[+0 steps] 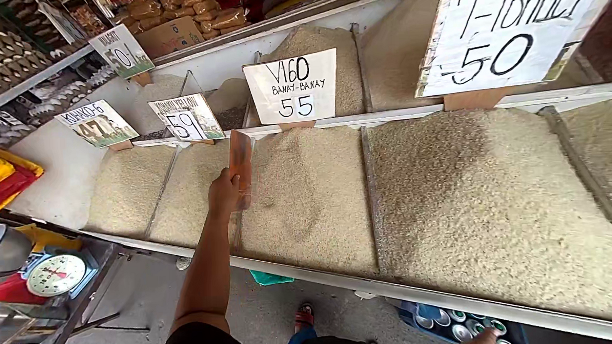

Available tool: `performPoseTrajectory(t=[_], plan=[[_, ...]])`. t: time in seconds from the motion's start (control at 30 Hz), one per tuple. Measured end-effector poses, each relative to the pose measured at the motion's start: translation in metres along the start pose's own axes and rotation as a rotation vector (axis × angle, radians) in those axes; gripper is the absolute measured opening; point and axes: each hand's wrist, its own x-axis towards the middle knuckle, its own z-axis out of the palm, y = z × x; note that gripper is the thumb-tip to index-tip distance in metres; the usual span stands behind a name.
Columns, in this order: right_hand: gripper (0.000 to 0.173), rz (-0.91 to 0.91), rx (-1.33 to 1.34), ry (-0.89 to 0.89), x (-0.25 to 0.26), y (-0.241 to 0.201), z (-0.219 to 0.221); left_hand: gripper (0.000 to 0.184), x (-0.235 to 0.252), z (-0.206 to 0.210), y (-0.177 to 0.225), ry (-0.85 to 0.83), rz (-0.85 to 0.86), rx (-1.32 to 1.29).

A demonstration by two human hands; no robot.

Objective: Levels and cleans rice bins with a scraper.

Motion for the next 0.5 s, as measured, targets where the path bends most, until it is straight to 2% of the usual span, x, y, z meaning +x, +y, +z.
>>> performPoseTrajectory(t=[0.07, 0.1, 0.17, 0.23, 0.37, 0.5], plan=[[0.065, -0.104, 0.293, 0.060, -0.020, -0.036, 0.049, 0.041, 0.001, 0.022, -0.058, -0.131, -0.085, 0.067], [0.065, -0.128, 0.358, 0.104, -0.026, -0.052, 0.070, 0.042, 0.001, 0.035, -0.082, -0.196, -0.112, 0.078], [0.067, -0.060, 0.351, 0.248, -0.032, -0.075, 0.104, 0.043, -0.004, 0.060, -0.117, -0.292, -0.155, 0.055], [0.070, 0.038, 0.237, 0.401, -0.030, -0.087, 0.130, 0.043, -0.007, 0.078, -0.138, -0.327, -0.166, 0.001], [0.069, 0.061, 0.119, 0.571, -0.015, -0.082, 0.150, 0.042, 0.009, 0.093, -0.141, -0.335, -0.115, -0.063], [0.067, 0.038, 0.092, 0.595, -0.014, -0.080, 0.150, 0.044, 0.054, 0.101, -0.111, -0.362, -0.106, -0.029]])
